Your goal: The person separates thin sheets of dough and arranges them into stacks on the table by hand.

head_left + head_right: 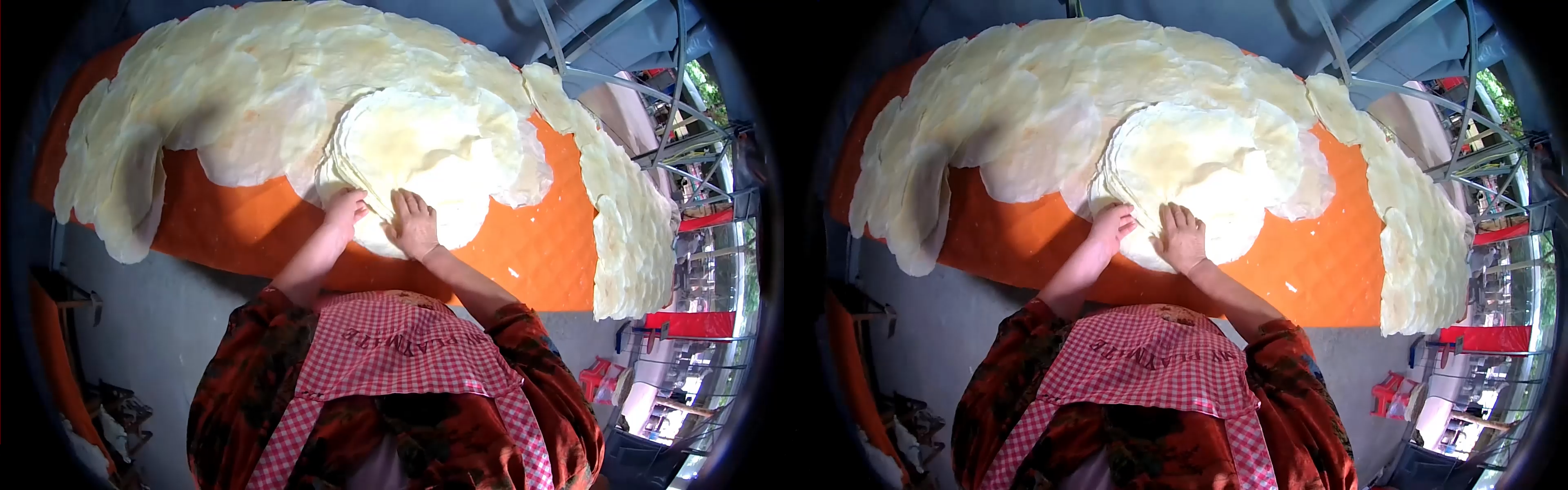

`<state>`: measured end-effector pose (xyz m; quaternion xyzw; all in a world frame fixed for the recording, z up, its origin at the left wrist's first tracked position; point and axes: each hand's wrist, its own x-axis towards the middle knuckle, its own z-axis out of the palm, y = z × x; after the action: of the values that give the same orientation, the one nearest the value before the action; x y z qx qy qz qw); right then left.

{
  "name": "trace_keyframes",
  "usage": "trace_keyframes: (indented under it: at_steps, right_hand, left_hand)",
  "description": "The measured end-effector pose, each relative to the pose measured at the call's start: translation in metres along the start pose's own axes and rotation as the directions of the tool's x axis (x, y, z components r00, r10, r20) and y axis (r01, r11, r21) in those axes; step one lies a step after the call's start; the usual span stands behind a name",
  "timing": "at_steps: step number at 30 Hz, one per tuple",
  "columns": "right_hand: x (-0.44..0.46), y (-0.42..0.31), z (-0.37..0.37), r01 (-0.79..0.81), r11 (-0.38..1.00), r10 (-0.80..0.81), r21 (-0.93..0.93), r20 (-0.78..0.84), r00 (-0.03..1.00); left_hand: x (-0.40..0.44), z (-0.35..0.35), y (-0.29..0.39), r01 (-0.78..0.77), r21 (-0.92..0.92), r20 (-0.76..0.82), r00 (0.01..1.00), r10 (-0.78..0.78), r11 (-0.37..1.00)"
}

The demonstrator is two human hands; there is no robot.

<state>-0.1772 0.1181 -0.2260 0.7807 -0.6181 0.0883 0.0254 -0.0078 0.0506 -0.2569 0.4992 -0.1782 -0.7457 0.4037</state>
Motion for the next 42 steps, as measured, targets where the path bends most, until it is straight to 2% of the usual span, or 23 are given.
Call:
trace_keyframes:
  at_steps: [2,4,5,7,8,10,13,16,18,19,22,23,24,26,27,28,30,32,33,35,38,39,42]
  right_hand:
    - [0.008,-0.001,-0.005,-0.096,0.995,0.096,0.032,0.003,0.995]
    - [0.030,0.010,-0.014,0.048,0.983,-0.016,0.179,-0.174,0.985]
    - [0.043,0.022,-0.030,-0.148,0.962,0.140,0.228,0.050,0.989]
    - [0.077,0.070,-0.035,-0.119,0.993,0.118,0.004,0.114,0.986]
    - [0.080,0.065,-0.075,0.014,0.998,-0.007,0.063,-0.098,0.995]
    - [0.069,0.044,-0.127,0.129,0.991,-0.133,-0.032,-0.195,0.972]
    - [0.015,0.015,-0.117,0.176,0.970,-0.206,-0.169,-0.177,0.962]
    - [-0.038,-0.010,-0.062,0.189,0.975,-0.197,-0.116,-0.064,0.978]
    - [-0.060,-0.014,-0.029,0.233,0.972,-0.234,-0.035,-0.041,0.971]
    - [-0.067,-0.017,-0.027,0.208,0.975,-0.207,-0.079,0.012,0.978]
    - [-0.057,-0.008,-0.045,0.144,0.983,-0.169,0.113,0.249,0.954]
    - [-0.034,-0.002,-0.077,0.005,0.949,-0.165,0.315,0.484,0.860]
    - [-0.024,0.021,-0.062,0.089,0.856,-0.288,0.509,0.328,0.900]
    - [-0.005,0.039,-0.066,-0.028,0.928,0.042,0.372,-0.030,0.999]
    - [0.015,0.060,-0.056,-0.008,0.890,0.035,0.457,-0.051,0.998]
    - [0.025,0.091,-0.027,0.010,0.953,0.037,0.303,-0.150,0.988]
    - [0.053,0.104,-0.010,-0.098,0.954,0.117,0.284,-0.050,0.992]
    - [0.087,0.081,-0.015,0.080,0.938,-0.078,0.336,-0.019,0.997]
    - [0.103,0.065,-0.006,0.139,0.890,-0.098,0.434,-0.116,0.988]
    - [0.136,0.043,0.013,0.239,0.893,-0.199,0.381,-0.140,0.970]
    - [0.176,0.027,0.037,0.198,0.944,-0.207,0.265,0.005,0.978]
    - [0.188,0.022,0.036,0.123,0.979,-0.158,0.160,0.229,0.961]
    - [0.206,0.017,0.033,0.146,0.985,-0.170,0.095,0.348,0.922]
  left_hand:
    - [-0.003,0.000,0.001,-0.006,-0.120,0.108,0.994,0.019,0.993]
    - [-0.001,0.000,0.002,0.032,-0.241,0.204,0.979,0.019,0.970]
    - [0.001,0.000,0.003,0.056,-0.300,0.251,0.968,0.022,0.952]
    - [-0.022,0.007,0.022,0.099,-0.347,0.256,0.967,-0.007,0.932]
    - [-0.030,0.010,0.028,0.122,-0.370,0.260,0.965,-0.024,0.921]
    - [-0.028,-0.005,0.021,0.193,-0.459,0.393,0.920,0.003,0.867]
    - [-0.047,-0.016,0.008,0.295,-0.566,0.490,0.871,0.027,0.770]
    - [-0.070,-0.020,-0.004,0.346,-0.558,0.675,0.717,0.171,0.754]
    - [-0.048,-0.037,-0.036,0.198,-0.293,0.506,0.862,-0.023,0.935]
    - [-0.050,-0.041,-0.046,0.035,-0.194,0.384,0.922,0.043,0.980]
    - [-0.036,-0.048,-0.058,-0.018,-0.129,0.308,0.950,0.057,0.992]
    - [-0.037,-0.050,-0.055,-0.025,-0.097,0.264,0.963,0.050,0.995]
    - [-0.038,-0.050,-0.052,-0.035,-0.071,0.220,0.974,0.050,0.997]
    - [-0.046,-0.038,-0.047,-0.039,-0.100,0.151,0.987,0.054,0.994]
    - [-0.053,-0.029,-0.043,-0.040,-0.151,0.126,0.990,0.059,0.988]
    - [-0.057,-0.028,-0.041,-0.031,-0.099,0.099,0.994,0.041,0.995]
    - [-0.057,-0.029,-0.037,-0.008,0.016,0.051,0.999,0.007,1.000]
    - [-0.048,-0.035,-0.047,-0.038,-0.040,0.083,0.996,0.042,0.998]
    - [-0.043,-0.038,-0.054,-0.051,-0.069,0.097,0.994,0.057,0.996]
    - [-0.037,-0.041,-0.059,-0.065,-0.136,0.152,0.985,0.086,0.989]
    - [-0.033,-0.048,-0.062,-0.062,-0.147,0.182,0.979,0.088,0.987]
    - [-0.038,-0.044,-0.058,-0.064,-0.138,0.168,0.982,0.088,0.988]
    - [-0.040,-0.042,-0.058,-0.102,-0.161,0.173,0.976,0.129,0.982]
